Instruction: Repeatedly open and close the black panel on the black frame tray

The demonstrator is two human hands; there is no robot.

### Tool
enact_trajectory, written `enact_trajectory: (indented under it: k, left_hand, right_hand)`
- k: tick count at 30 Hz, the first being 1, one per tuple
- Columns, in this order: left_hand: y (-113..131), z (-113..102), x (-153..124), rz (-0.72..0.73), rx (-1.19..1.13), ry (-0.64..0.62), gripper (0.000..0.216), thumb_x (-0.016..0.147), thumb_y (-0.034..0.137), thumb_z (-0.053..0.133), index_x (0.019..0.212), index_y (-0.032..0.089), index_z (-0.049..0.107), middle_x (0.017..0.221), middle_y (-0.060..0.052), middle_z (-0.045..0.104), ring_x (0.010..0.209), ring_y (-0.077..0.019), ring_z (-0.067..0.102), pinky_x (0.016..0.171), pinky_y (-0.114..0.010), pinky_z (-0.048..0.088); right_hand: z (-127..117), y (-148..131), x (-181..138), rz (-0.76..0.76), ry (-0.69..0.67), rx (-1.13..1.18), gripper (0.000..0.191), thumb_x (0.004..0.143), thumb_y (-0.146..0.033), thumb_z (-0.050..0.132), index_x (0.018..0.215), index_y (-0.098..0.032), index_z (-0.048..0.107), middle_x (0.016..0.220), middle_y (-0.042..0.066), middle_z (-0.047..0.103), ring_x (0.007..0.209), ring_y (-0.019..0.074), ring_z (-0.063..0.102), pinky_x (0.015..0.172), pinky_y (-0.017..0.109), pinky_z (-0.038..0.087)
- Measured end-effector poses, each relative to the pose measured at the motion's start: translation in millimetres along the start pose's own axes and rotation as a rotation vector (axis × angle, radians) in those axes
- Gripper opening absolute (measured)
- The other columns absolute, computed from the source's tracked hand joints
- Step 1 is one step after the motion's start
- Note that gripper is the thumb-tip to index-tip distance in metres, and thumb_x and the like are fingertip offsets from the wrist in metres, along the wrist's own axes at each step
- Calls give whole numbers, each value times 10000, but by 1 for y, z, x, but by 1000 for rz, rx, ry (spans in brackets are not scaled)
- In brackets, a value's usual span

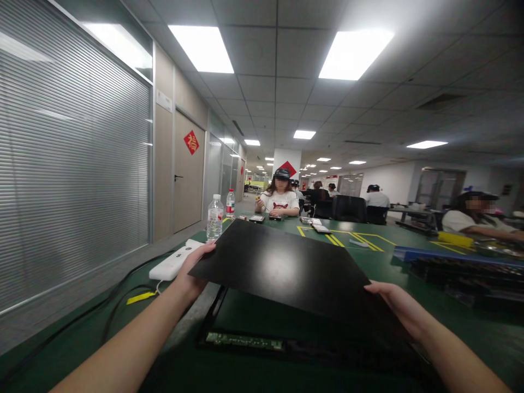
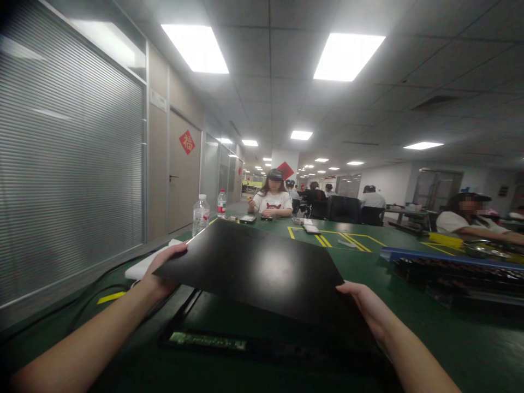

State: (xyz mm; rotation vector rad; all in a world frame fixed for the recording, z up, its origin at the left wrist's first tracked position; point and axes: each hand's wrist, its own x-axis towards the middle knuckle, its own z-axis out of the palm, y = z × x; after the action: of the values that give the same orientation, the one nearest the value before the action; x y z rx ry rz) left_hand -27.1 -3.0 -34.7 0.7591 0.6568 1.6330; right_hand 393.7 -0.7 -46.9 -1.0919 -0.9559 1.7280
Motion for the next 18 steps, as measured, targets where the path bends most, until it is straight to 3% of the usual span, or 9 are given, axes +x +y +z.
enact_trajectory:
  k: [8,13,18]
  left_hand:
    - [0,-4,-3,-76,141,-219,526,715,189,583,1234,219,503,1061,-45,677,902,-240,645,784,-336,485]
    - [-7,-2,-1,41,207,-244,560,697,184,600,1247,203,494,1208,-41,596,1055,-247,571,885,-321,430]
    - [-8,2,-4,76,278,-235,504,704,201,604,1203,196,533,1201,-46,601,1089,-239,549,879,-293,431]
  right_hand:
    - [-9,-3,-2,-106,49,2,617,690,-137,582,1266,-273,407,1019,53,679,877,259,640,793,433,499]
    - [-15,-2,0,-215,91,23,675,689,-138,594,1300,-300,357,1057,54,663,892,261,636,802,435,504]
    - [-15,-2,2,-235,120,25,694,682,-132,602,1303,-315,351,1072,45,658,885,254,639,799,416,509]
